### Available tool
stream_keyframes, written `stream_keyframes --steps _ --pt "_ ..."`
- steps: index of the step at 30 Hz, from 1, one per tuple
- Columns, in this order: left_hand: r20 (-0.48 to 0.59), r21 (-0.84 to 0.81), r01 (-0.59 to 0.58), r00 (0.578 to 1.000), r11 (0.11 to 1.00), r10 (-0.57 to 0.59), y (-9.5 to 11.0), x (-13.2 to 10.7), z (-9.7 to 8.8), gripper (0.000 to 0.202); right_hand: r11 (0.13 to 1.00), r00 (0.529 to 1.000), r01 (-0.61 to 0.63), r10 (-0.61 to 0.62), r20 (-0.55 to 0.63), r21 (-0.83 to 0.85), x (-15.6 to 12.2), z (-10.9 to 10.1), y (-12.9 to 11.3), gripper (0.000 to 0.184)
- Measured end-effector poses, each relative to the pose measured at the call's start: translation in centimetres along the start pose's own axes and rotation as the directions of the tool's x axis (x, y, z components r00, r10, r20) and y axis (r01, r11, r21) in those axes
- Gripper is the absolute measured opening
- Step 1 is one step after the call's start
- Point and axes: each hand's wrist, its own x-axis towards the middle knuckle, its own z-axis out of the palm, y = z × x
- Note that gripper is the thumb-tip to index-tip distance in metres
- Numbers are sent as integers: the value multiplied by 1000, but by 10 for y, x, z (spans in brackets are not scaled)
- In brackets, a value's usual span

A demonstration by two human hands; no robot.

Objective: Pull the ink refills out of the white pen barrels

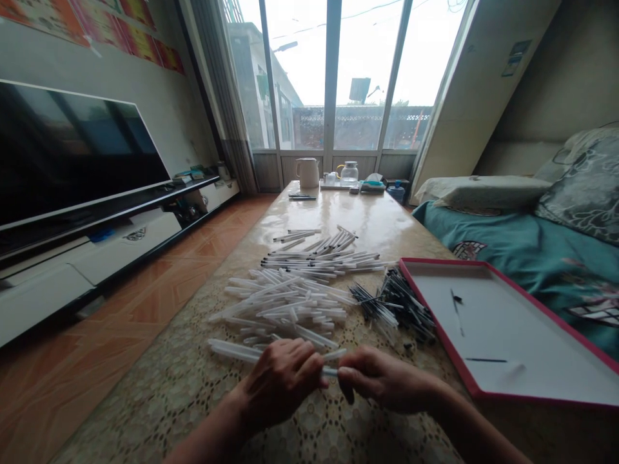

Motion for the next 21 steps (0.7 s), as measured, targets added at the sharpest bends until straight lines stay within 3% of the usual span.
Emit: stream_keyframes --steps 4,8,12,14,15,18,21 --pt "62 24 -10 998 1000 8 -2 2 0 27 966 994 14 -41 -101 -257 4 10 4 41" --pt "134 -28 65 989 998 -60 -7 1 -4 28 803 972 -57 -92 -218 -593 0 9 12 31" --pt "16 -151 250 968 956 -251 -27 -11 -12 35 657 911 -167 -181 -369 -735 -16 -17 21 28" --pt "-28 -186 355 930 916 -366 -36 -14 -15 35 669 829 -272 -202 -521 -692 -23 -29 23 31" --pt "-19 -185 354 932 917 -363 -39 -15 -15 32 700 804 -273 -212 -556 -660 -24 -33 23 32" --pt "64 -178 316 949 932 -310 -40 -12 -10 20 753 834 -217 -188 -518 -622 -17 -30 20 32" --pt "50 -158 329 944 931 -325 -40 -14 -3 17 765 871 -188 -160 -465 -616 -8 -19 18 27"
